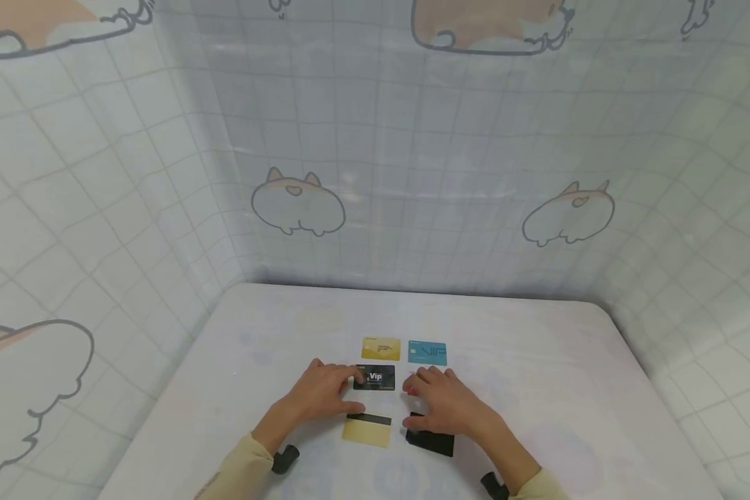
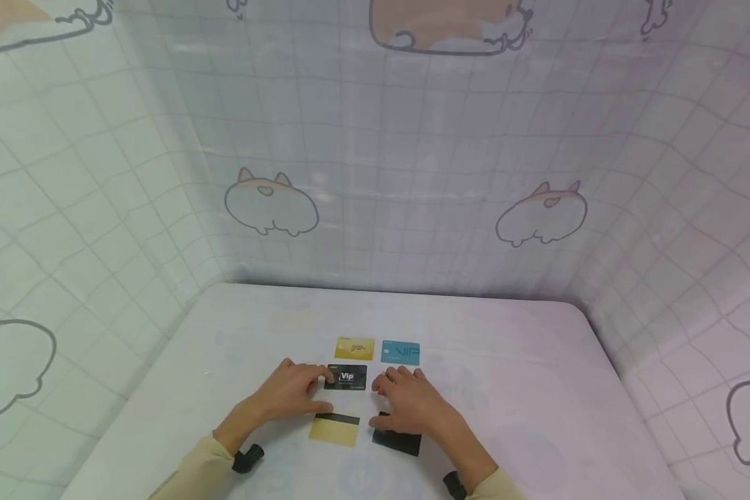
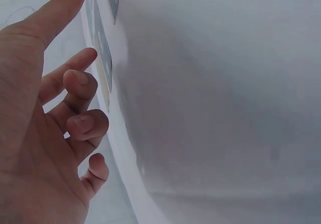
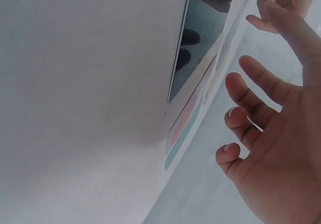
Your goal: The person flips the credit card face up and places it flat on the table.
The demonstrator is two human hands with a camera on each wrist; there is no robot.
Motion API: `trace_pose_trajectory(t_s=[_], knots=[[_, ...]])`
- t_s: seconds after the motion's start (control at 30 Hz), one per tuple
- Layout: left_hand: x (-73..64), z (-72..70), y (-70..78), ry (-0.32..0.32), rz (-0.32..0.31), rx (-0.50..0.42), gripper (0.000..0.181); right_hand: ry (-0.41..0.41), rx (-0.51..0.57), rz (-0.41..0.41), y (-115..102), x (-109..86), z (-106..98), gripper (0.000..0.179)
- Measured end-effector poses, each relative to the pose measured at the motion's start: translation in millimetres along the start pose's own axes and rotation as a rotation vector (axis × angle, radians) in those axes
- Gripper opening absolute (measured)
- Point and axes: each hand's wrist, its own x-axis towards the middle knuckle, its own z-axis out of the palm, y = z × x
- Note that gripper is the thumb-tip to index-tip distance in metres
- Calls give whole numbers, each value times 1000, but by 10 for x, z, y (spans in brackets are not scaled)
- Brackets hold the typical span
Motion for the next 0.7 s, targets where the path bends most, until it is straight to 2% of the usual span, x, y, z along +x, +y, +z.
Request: trace_pose_trajectory(t_s=[0.33,0.57,0.7], knots=[[-95,-10,-81,-55,-23,-24,55,-41,-82,-19,-143,32,14,64],[-119,-31,-83,-97,-4,-58,59,-47,-128,-45,-212,58,51,66],[-132,-31,-74,-126,8,-75,59,-77,-148,-47,-228,72,90,70]])
